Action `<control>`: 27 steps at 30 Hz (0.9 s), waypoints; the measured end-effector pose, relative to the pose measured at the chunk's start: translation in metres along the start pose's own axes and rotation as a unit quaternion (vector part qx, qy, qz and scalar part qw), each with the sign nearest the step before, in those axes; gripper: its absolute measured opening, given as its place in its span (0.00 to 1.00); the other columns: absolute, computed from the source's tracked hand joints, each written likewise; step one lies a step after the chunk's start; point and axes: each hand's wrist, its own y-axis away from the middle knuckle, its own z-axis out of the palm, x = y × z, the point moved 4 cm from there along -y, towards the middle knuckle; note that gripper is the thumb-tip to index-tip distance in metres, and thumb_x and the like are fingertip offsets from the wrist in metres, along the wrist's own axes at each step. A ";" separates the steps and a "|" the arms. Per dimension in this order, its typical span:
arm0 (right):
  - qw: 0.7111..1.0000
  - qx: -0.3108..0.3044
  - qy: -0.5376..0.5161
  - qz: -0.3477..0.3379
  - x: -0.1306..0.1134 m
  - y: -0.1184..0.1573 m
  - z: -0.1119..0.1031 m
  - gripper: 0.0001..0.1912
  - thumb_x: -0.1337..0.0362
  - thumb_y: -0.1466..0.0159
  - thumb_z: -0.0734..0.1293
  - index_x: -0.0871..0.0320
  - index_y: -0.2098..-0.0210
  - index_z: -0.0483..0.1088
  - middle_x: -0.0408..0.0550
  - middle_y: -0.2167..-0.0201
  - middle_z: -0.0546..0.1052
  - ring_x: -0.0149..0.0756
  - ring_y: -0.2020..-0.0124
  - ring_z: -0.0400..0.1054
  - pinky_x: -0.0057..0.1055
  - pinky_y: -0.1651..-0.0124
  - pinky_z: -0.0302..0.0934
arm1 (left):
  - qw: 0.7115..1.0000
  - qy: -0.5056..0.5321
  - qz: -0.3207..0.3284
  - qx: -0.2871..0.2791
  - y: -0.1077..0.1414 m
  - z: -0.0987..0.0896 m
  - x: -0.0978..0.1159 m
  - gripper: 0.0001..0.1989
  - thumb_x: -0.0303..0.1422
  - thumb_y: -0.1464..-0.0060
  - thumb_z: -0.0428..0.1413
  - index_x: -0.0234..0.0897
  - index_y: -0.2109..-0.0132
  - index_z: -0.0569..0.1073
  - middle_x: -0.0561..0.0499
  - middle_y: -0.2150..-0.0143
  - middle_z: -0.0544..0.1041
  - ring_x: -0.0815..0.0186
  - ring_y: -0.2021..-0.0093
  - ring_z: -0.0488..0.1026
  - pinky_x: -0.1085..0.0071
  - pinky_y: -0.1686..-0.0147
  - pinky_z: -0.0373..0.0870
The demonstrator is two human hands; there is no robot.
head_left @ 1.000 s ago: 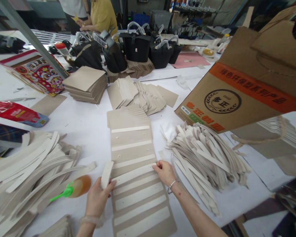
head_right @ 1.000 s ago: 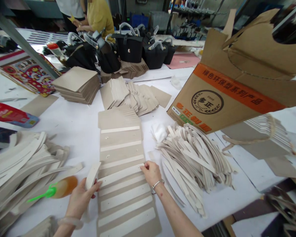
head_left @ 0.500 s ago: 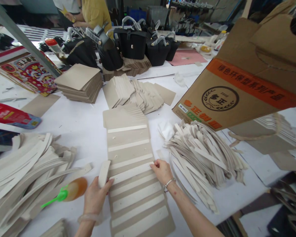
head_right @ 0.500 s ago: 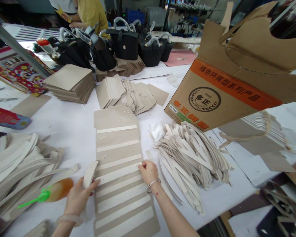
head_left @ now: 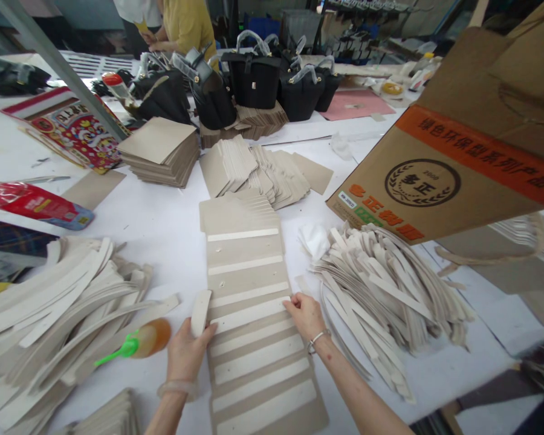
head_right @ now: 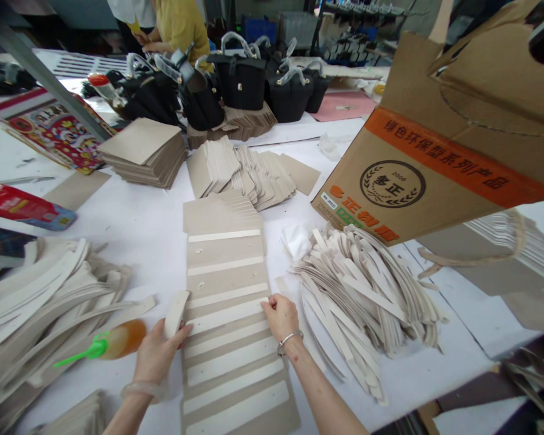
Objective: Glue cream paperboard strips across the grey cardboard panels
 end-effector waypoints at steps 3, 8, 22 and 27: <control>1.000 -0.010 0.011 -0.010 0.000 0.000 0.000 0.14 0.55 0.47 0.61 0.58 0.83 0.64 0.41 0.85 0.68 0.30 0.80 0.60 0.25 0.75 0.50 | 1.000 0.015 0.010 0.017 0.000 0.000 0.001 0.14 0.45 0.58 0.53 0.38 0.70 0.68 0.53 0.76 0.74 0.60 0.72 0.72 0.67 0.69 0.63; 0.999 -0.028 0.038 -0.020 0.001 -0.002 0.002 0.16 0.52 0.46 0.60 0.57 0.82 0.64 0.42 0.84 0.70 0.31 0.80 0.61 0.25 0.74 0.50 | 0.999 0.038 0.013 0.036 0.000 0.002 -0.001 0.12 0.42 0.57 0.53 0.38 0.70 0.68 0.53 0.76 0.74 0.63 0.72 0.71 0.70 0.70 0.64; 0.998 -0.045 0.034 -0.011 0.006 -0.003 0.007 0.17 0.51 0.46 0.59 0.57 0.80 0.65 0.42 0.83 0.71 0.31 0.81 0.62 0.26 0.76 0.52 | 0.996 0.063 0.007 0.063 0.002 0.005 -0.004 0.13 0.44 0.56 0.53 0.38 0.69 0.67 0.53 0.75 0.73 0.63 0.72 0.70 0.70 0.70 0.63; 0.998 -0.042 0.041 -0.008 0.006 -0.002 0.006 0.17 0.51 0.46 0.59 0.57 0.81 0.65 0.42 0.84 0.71 0.31 0.82 0.62 0.26 0.77 0.52 | 0.996 0.059 0.004 0.070 0.005 0.004 -0.002 0.14 0.44 0.55 0.52 0.38 0.69 0.68 0.53 0.76 0.73 0.63 0.73 0.70 0.69 0.71 0.62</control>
